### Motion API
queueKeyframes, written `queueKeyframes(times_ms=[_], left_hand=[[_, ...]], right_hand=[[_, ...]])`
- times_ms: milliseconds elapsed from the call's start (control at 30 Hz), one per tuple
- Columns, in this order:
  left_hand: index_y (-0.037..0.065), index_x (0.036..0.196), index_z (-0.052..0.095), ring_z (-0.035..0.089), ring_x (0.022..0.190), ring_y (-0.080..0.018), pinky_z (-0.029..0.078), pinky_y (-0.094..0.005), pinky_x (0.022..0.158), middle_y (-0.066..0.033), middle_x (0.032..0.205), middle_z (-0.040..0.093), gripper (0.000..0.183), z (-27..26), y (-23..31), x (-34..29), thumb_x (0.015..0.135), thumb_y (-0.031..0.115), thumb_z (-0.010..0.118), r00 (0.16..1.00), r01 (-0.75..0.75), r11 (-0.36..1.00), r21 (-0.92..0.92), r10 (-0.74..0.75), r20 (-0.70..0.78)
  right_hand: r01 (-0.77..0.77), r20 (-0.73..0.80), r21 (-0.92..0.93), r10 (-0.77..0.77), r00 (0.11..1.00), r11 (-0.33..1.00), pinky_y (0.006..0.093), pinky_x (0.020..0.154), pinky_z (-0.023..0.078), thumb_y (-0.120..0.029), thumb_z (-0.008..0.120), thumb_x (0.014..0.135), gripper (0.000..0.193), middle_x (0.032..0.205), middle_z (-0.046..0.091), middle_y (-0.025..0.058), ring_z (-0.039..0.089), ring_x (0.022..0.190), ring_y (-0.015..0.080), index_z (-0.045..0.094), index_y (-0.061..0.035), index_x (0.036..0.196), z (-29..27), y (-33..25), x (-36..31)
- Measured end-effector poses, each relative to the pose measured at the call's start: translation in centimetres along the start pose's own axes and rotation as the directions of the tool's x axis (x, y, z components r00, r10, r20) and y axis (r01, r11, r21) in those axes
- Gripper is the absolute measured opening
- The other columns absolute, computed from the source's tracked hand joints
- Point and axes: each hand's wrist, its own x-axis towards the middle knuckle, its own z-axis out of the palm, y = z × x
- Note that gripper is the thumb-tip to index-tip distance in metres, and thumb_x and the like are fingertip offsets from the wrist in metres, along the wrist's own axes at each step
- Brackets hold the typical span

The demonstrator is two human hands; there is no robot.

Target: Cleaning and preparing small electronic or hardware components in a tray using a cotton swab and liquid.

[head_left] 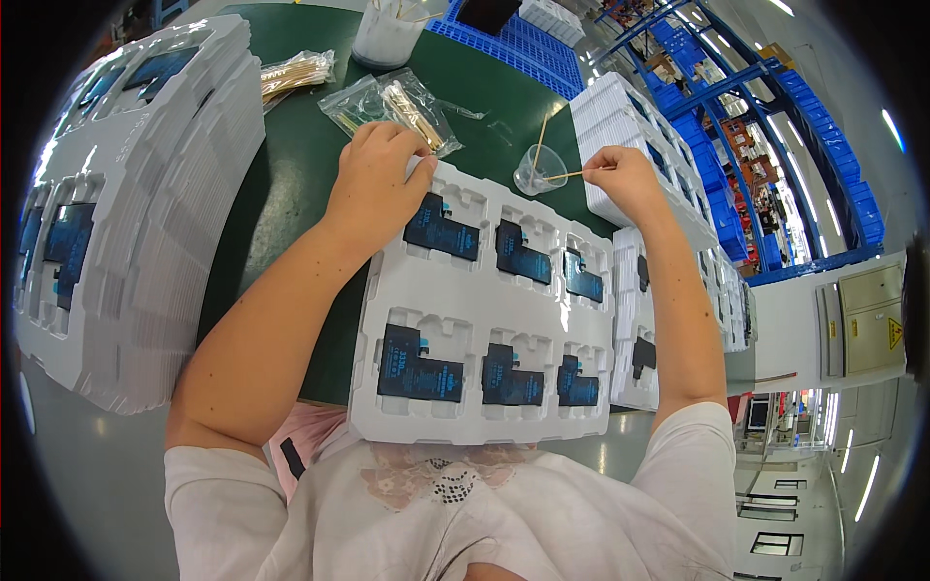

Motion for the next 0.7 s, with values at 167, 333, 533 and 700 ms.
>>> queueKeyframes(times_ms=[167, 333, 533, 700], left_hand=[[0.002, 0.093, 0.064, 0.053, 0.106, -0.0305, 0.041, -0.0416, 0.093, -0.0105, 0.1, 0.062, 0.016, -0.1, -0.1, -0.1, 0.085, 0.016, 0.062, 1.0, -0.013, 1.0, -0.008, 0.013, 0.0], [0.002, 0.093, 0.063, 0.053, 0.105, -0.0304, 0.041, -0.0412, 0.092, -0.0103, 0.1, 0.062, 0.016, 0.0, -0.4, -0.1, 0.085, 0.016, 0.062, 0.999, -0.029, 1.0, 0.006, 0.03, -0.026], [0.003, 0.093, 0.064, 0.053, 0.105, -0.0306, 0.041, -0.0409, 0.093, -0.0101, 0.1, 0.062, 0.016, -0.1, 0.0, 0.0, 0.085, 0.016, 0.062, 1.0, 0.0, 1.0, -0.004, 0.0, 0.0], [0.003, 0.093, 0.065, 0.052, 0.108, -0.0314, 0.04, -0.0428, 0.094, -0.0104, 0.103, 0.062, 0.017, -0.3, 0.1, 0.1, 0.085, 0.018, 0.062, 1.0, 0.016, 1.0, -0.011, -0.016, 0.014]], right_hand=[[0.019, -0.028, -0.001, -0.019, 0.999, 1.0, 0.0326, 0.065, 0.049, -0.015, 0.07, 0.074, 0.015, 0.071, 0.068, 0.0122, 0.063, 0.067, 0.0201, 0.072, -0.0002, 0.079, -0.8, -0.2, -1.0], [-0.061, -0.127, 0.067, 0.069, 0.989, 0.996, 0.0304, 0.059, 0.044, -0.019, 0.07, 0.08, 0.022, 0.068, 0.066, 0.011, 0.059, 0.06, 0.0183, 0.07, 0.0022, 0.08, -2.0, -1.2, -3.0], [0.048, -0.478, 0.136, 0.023, 0.878, 0.99, 0.0318, 0.059, 0.045, -0.021, 0.066, 0.085, 0.025, 0.068, 0.065, 0.0134, 0.06, 0.059, 0.019, 0.068, 0.0037, 0.08, 0.7, -1.0, -6.0], [0.038, -0.423, 0.072, -0.004, 0.906, 0.997, 0.0343, 0.059, 0.046, -0.018, 0.064, 0.087, 0.022, 0.07, 0.064, 0.0162, 0.062, 0.06, 0.0241, 0.067, 0.0033, 0.081, 1.6, -0.6, -6.8]])
